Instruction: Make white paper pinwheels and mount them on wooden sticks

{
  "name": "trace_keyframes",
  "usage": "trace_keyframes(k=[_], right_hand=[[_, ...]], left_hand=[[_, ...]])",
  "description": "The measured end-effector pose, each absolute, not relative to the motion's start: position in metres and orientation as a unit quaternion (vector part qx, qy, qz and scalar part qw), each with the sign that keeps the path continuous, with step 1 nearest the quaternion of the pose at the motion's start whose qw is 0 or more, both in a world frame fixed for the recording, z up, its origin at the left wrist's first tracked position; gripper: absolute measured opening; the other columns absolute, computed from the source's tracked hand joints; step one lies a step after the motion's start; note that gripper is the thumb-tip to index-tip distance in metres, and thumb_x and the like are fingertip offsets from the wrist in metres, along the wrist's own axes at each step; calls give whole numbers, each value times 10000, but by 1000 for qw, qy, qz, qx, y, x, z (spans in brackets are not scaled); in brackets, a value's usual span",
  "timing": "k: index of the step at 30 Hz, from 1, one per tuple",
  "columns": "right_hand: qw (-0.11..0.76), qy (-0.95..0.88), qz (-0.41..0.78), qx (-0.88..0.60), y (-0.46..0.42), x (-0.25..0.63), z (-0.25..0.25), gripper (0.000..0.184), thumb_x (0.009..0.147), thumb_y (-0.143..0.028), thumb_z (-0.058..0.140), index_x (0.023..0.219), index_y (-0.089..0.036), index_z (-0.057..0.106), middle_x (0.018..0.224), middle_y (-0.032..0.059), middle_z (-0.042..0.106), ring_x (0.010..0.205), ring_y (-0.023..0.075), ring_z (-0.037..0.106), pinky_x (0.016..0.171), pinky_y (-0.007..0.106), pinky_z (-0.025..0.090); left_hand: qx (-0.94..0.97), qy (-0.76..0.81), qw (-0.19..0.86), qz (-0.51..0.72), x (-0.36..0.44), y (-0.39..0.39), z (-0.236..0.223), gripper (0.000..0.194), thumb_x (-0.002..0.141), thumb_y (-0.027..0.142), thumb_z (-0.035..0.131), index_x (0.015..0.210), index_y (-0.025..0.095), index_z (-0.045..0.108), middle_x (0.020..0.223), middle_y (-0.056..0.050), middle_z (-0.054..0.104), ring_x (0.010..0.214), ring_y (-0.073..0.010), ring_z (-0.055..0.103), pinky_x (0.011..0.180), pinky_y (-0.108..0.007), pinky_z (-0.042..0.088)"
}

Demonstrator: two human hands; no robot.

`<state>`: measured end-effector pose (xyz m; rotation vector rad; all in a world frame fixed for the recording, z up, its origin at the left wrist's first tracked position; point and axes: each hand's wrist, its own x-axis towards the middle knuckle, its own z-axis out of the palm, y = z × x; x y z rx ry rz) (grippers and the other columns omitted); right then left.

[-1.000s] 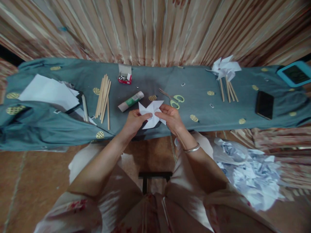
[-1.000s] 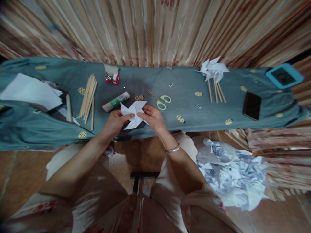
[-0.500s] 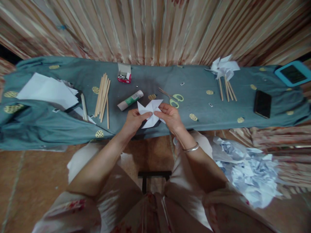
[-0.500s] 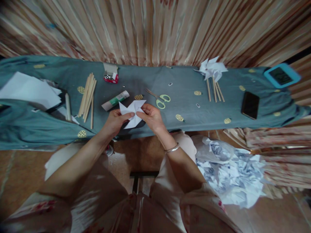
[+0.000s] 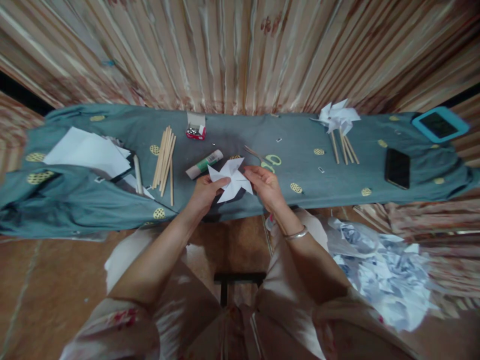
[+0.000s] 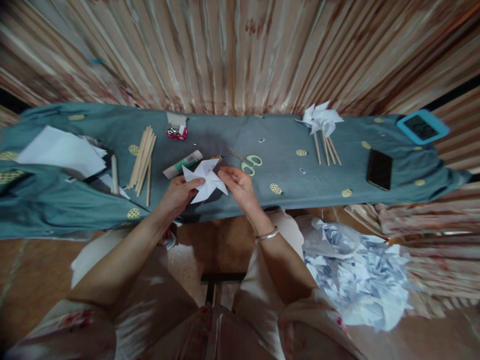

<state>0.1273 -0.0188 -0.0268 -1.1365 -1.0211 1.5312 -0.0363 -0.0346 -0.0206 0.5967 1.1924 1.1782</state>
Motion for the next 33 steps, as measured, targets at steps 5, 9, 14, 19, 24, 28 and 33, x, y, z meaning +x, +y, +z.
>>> trace_keyframes(k=[5,9,14,19,24,28,33], right_hand=[[440,-434,635,-464,-19,129,-24,451,660,-610,779,878,-221,716,757,-5,713,700,146,634,669,269,500],[415,-456,648,-447,-19,126,-23,413,639,-581,804,813,-214,723,742,-16,710,692,136,619,680,263,484],[422,-434,660,-445,-15,122,-26,374,578,-519,856,748,-209,734,719,-27,707,646,116,594,666,257,476],[418,-443,654,-449,-13,122,-28,348,613,-516,835,752,-210,745,742,-16,709,659,127,593,661,270,469],[422,-451,646,-448,-14,122,-26,339,633,-526,817,758,-220,742,737,-26,699,665,125,595,663,270,464],[427,-440,648,-453,-15,120,-23,345,601,-528,830,730,-221,739,701,-36,688,631,114,569,625,254,442],[416,-452,636,-468,-15,123,-22,381,630,-570,795,741,-210,735,679,-34,674,615,111,548,602,246,423]], left_hand=[[253,523,638,505,-41,-33,-21,391,399,334,890,667,119,702,640,-45,703,595,-170,637,637,-291,491],[257,528,640,495,-42,-34,-22,391,395,331,894,671,115,720,654,-49,716,577,-161,632,619,-278,483],[258,530,642,491,-43,-34,-24,411,388,336,909,687,112,738,664,-50,728,581,-162,635,622,-279,486],[243,523,651,493,-43,-35,-22,428,382,347,921,689,114,734,702,-59,745,604,-164,645,646,-286,498],[241,518,656,493,-42,-36,-17,454,375,342,933,718,119,735,708,-53,748,643,-181,669,686,-302,518],[245,528,649,490,-42,-35,-16,454,379,358,932,708,116,734,713,-61,747,641,-181,667,681,-302,516],[235,524,653,493,-42,-35,-19,421,378,332,929,686,121,733,711,-59,749,627,-173,661,669,-293,517]])
